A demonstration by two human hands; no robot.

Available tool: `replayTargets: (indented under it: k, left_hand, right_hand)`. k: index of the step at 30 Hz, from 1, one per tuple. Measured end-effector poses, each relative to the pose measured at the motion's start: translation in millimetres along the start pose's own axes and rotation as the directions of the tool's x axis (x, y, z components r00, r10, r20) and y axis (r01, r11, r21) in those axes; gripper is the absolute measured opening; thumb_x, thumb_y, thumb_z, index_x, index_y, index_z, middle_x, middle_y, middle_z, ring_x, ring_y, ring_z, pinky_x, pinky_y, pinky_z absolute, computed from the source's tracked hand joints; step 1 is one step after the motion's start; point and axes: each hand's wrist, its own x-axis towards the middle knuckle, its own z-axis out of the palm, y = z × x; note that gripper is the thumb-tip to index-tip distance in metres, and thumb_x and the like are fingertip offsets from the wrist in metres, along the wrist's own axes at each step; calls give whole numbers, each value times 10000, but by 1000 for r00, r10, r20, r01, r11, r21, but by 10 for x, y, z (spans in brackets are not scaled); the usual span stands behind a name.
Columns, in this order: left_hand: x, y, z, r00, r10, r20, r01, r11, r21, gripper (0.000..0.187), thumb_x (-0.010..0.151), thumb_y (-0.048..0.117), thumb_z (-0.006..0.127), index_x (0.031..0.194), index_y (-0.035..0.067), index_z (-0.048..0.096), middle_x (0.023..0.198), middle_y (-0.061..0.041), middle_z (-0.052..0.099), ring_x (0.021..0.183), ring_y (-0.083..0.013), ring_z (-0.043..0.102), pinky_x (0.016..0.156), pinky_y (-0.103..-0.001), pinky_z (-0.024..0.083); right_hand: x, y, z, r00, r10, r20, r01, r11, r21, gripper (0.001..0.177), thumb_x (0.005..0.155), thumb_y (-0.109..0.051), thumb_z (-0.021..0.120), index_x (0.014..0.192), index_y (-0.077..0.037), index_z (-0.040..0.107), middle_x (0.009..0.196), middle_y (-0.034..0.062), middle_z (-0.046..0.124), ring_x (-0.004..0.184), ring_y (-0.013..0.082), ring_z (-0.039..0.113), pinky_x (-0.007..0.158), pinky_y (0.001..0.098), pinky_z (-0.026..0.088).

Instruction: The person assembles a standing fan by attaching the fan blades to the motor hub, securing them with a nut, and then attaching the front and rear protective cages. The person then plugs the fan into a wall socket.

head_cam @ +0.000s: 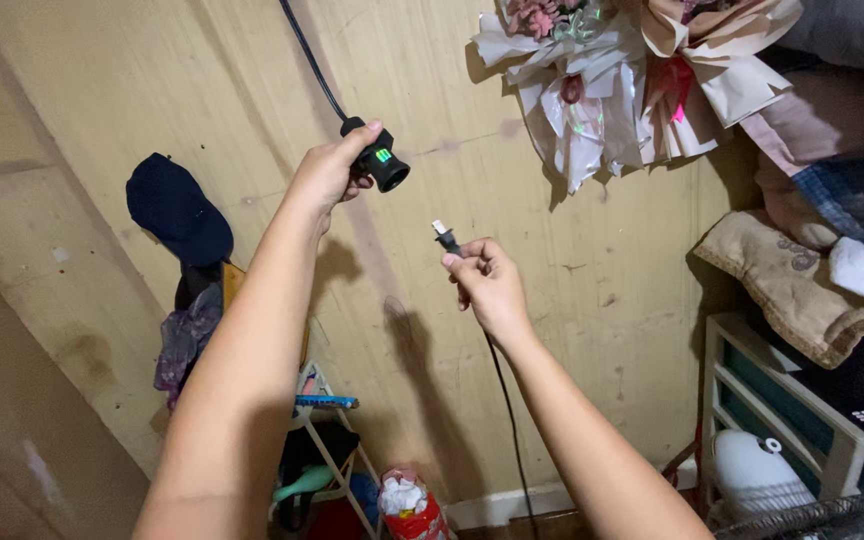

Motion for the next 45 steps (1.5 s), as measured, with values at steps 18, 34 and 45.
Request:
replayTargets:
  k: [18, 34, 45]
  left_hand:
    - [-1828, -2409, 993, 754, 453, 476, -267, 873, -409, 409, 982, 104, 531, 1387, 50, 517, 1285, -87, 621, 1121, -179, 620, 980, -314, 519]
    - [-3982, -2328, 2737, 497, 169, 851, 392, 831, -394, 321, 966, 149, 624, 1270, 47, 601, 1080, -9, 669, 953, -108, 606, 843, -278, 508]
    - [-4071, -2100, 2374, 764, -182, 619, 450, 838, -309, 450, 1066, 402, 567, 1138, 8, 772, 727, -39, 525, 696, -140, 603, 731, -300, 549]
  right_hand:
    - [-1924, 212, -701, 993, -64, -97, -20, 727, -686, 307, 808, -195, 849, 1023, -14, 728, 1100, 89, 654, 1065, 228, 603, 911, 346, 487]
    - [-3828, -675, -1509, 925, -138, -355, -263, 445, -856, 252, 845, -234, 828, 981, -45, 732, 1000, 60, 694, 998, 216, 625, 897, 341, 483]
    - [-4434, -1623, -2372, 762, -198, -616, -367, 653, -663, 280, 979, -230, 699, 1178, -33, 705, 1100, 42, 733, 980, 110, 673, 887, 268, 534]
